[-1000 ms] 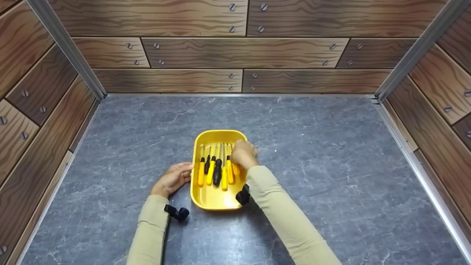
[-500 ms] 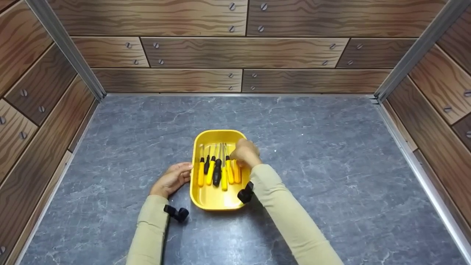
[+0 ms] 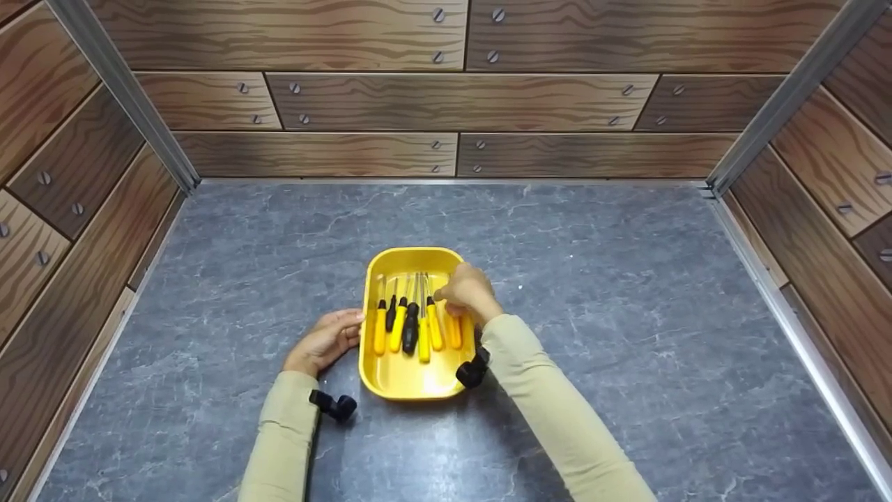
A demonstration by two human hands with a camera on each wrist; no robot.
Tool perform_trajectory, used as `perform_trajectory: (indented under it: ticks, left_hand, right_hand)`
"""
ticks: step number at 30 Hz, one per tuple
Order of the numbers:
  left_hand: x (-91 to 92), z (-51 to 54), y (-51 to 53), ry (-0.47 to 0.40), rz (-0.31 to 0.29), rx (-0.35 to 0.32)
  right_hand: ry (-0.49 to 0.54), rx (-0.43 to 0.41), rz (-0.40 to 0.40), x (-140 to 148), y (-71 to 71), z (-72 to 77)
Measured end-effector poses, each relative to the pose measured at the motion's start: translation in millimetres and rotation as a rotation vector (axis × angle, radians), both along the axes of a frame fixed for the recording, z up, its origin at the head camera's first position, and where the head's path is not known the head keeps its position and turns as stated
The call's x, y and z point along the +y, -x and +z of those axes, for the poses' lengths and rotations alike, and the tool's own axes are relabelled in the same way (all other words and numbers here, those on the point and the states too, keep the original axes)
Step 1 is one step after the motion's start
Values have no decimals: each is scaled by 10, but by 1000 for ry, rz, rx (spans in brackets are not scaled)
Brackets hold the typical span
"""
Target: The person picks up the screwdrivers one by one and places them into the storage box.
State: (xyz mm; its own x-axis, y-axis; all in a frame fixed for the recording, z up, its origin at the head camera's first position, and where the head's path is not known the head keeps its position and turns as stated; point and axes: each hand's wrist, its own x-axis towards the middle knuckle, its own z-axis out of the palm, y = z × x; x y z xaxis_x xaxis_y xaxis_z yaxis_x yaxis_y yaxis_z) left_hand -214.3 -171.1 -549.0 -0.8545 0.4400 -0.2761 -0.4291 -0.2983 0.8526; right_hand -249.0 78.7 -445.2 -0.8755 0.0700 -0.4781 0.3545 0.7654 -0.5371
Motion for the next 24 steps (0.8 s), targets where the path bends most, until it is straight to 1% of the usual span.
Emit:
perform_trajectory:
  ticks: [2,5,7,9,16,24]
  left_hand:
    - [4,-2,2,3,4,-3]
    - [9,-6,6,10,9,-9]
    - [9,-12,8,17,7,-10]
    - [8,-15,5,25,6,-9]
    - [-1,-21,-5,25,0,-7]
    - [11,-27,13,36,17,-18]
  right_hand:
    - [67,-5,-35,23,-3,-2]
    - [218,-25,-104,69,-20,-5]
    - [294,-43,-122,105,-38,-5]
    - [348,-57,-127,138,-56,-3]
    - [413,-69,-120,190,-95,5]
    - [460,-67,-117,266,-119,17]
